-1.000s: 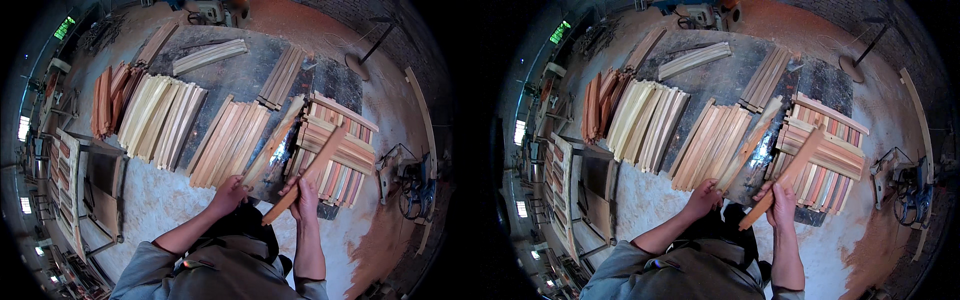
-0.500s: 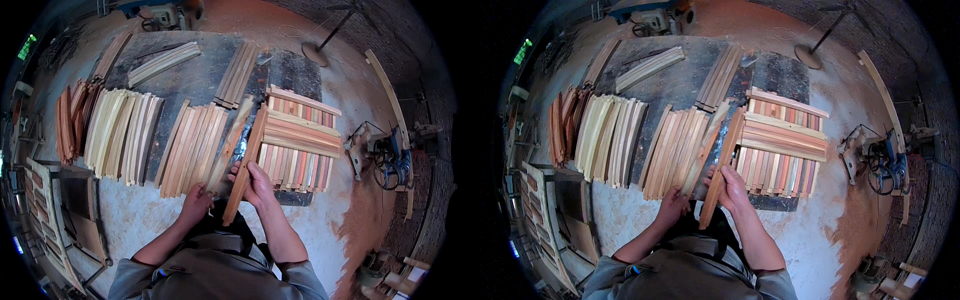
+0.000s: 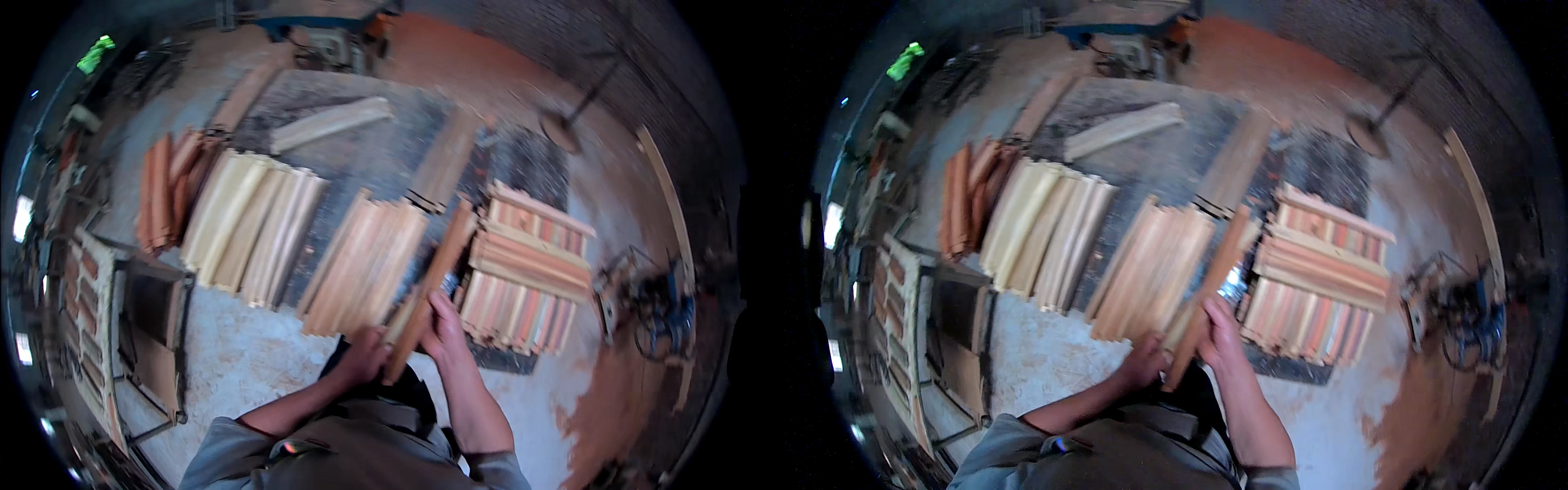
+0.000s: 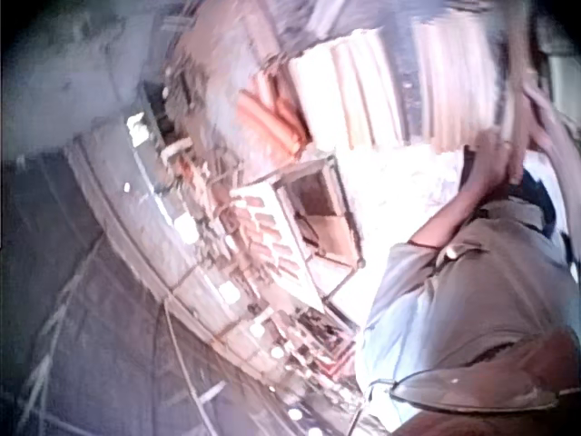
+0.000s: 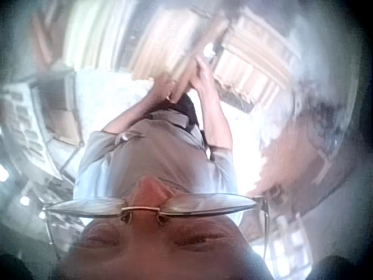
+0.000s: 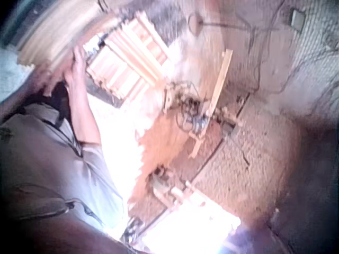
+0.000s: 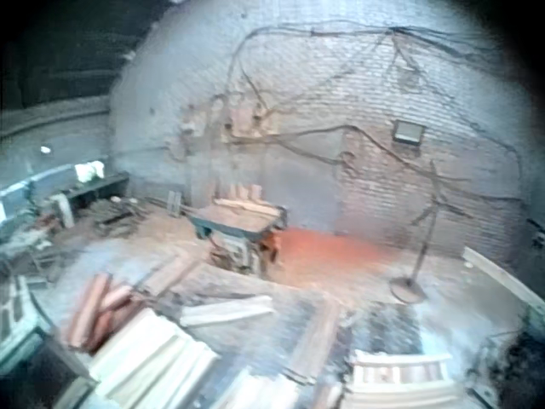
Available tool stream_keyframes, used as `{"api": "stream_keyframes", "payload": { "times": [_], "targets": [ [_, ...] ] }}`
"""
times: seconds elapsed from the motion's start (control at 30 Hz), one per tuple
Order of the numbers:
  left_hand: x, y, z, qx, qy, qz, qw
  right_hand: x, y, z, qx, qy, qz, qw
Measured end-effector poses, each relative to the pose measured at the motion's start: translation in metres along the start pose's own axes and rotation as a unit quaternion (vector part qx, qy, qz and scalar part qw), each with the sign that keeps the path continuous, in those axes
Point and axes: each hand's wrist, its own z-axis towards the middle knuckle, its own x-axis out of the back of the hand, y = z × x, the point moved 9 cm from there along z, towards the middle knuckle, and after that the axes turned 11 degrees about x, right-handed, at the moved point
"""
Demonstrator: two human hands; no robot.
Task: The person sorts and stacks thin wooden planks on a workbench. They pick up planks from various piles, inspect them, and place them into a growing stack, occasionally rearranging the stack to align the pieces.
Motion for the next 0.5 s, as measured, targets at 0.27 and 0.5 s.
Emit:
{"api": "stream_keyframes", "payload": {
  "times": [0.27, 0.5],
  "targets": [
    [-0.011, 0.035, -0.015, 0.027, -0.115, -0.194, 0.974, -0.036, -0.02, -0.006, 0.076, -0.018, -0.094, 0.993],
    [0.005, 0.075, -0.035, -0.086, 0.068, 0.198, 0.974, -0.039, -0.018, -0.004, 0.116, 0.018, -0.176, 0.977]
  ]
}}
